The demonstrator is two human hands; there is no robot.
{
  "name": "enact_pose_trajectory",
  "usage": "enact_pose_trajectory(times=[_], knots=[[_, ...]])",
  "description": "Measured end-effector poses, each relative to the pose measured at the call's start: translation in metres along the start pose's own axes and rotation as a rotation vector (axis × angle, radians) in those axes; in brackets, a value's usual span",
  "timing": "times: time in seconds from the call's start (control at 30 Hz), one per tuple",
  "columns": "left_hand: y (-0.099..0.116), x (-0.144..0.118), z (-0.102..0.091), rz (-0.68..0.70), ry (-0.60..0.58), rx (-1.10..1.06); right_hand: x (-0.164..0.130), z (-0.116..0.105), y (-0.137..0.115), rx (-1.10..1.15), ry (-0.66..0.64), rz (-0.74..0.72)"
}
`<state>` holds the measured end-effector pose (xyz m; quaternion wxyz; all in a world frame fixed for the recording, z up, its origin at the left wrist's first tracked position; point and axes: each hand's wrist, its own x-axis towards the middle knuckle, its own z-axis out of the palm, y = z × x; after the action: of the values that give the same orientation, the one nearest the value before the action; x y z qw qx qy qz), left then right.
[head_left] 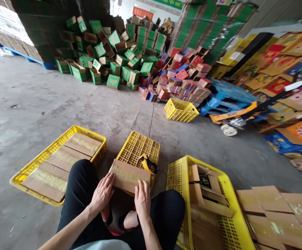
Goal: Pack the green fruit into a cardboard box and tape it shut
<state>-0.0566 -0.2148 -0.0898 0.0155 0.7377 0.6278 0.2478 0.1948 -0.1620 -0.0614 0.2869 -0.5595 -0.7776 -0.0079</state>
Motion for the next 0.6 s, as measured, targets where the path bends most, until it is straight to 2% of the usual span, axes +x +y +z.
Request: enact_pose_trajectory(times=[0.17, 0.37, 0.43, 0.6], knots=[[0.012, 0.019, 0.005, -0.027, 0.026, -0.023, 0.002, 0.003, -0.017, -0.055, -0.016, -0.021], [0.012, 0.048, 0.016, 0.021, 0.057, -0.079, 0.004, 0.008, -0.027, -0.050, -0.069, -0.026], [0.010, 0.049, 0.020, 0.040, 0.062, -0.080, 0.008, 0.013, -0.031, -0.019, -0.078, -0.032], [0.003, 0.040, 0.021, 0.079, 0.035, -0.035, 0.030, 0.029, -0.051, 0.043, -0.133, -0.164]])
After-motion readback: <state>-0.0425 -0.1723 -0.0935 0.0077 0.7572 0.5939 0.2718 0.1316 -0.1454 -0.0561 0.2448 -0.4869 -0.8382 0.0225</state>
